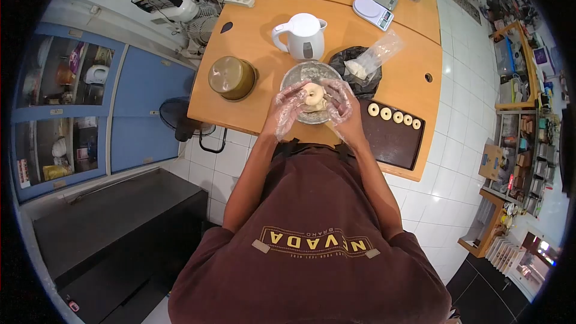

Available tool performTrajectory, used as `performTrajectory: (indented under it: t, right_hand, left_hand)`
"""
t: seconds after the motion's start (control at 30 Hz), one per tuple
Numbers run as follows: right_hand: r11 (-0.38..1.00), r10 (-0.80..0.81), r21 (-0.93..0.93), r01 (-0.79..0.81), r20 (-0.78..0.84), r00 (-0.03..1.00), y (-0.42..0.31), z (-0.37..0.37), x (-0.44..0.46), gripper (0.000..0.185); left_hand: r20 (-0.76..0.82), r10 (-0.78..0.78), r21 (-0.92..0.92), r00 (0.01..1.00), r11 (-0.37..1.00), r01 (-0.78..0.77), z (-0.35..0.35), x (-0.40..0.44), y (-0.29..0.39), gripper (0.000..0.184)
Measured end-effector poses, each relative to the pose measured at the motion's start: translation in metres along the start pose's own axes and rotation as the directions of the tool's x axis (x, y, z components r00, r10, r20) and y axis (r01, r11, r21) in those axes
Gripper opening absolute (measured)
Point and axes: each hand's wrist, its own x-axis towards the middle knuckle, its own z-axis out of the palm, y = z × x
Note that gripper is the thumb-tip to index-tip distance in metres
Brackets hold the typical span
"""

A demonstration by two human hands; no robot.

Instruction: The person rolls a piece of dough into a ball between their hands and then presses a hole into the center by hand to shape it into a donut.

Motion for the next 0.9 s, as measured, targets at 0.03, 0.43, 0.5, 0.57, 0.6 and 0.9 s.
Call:
performTrajectory:
  t: [0.03,0.43,0.5,0.57,0.6,0.9]
  right_hand:
    - [0.998,0.050,-0.031,-0.051,-0.024,0.998,-0.002,0.000,0.003,0.037]
    - [0.938,0.157,-0.315,-0.147,0.005,0.988,0.009,-0.003,0.005,0.036]
    - [0.919,0.151,-0.368,-0.142,-0.003,0.989,0.011,-0.003,0.005,0.036]
    - [0.899,0.151,-0.414,-0.145,-0.018,0.988,0.010,-0.001,0.004,0.035]
    - [0.888,0.150,-0.437,-0.146,-0.025,0.988,0.008,0.000,0.004,0.034]
    - [0.911,0.033,-0.408,-0.050,-0.049,0.998,0.014,0.004,0.002,0.033]
  left_hand:
    - [-0.018,0.026,0.039,0.999,0.999,-0.026,0.001,0.000,-0.001,0.043]
    - [0.119,0.189,0.456,0.975,0.862,-0.222,0.002,-0.003,0.002,0.044]
    - [0.127,0.155,0.502,0.980,0.841,-0.199,0.002,-0.005,0.006,0.044]
    - [0.116,0.148,0.546,0.982,0.817,-0.187,-0.002,-0.003,0.006,0.044]
    - [0.111,0.145,0.567,0.983,0.804,-0.182,-0.003,-0.002,0.007,0.044]
    - [0.061,0.130,0.563,0.990,0.814,-0.142,-0.011,-0.001,0.006,0.043]
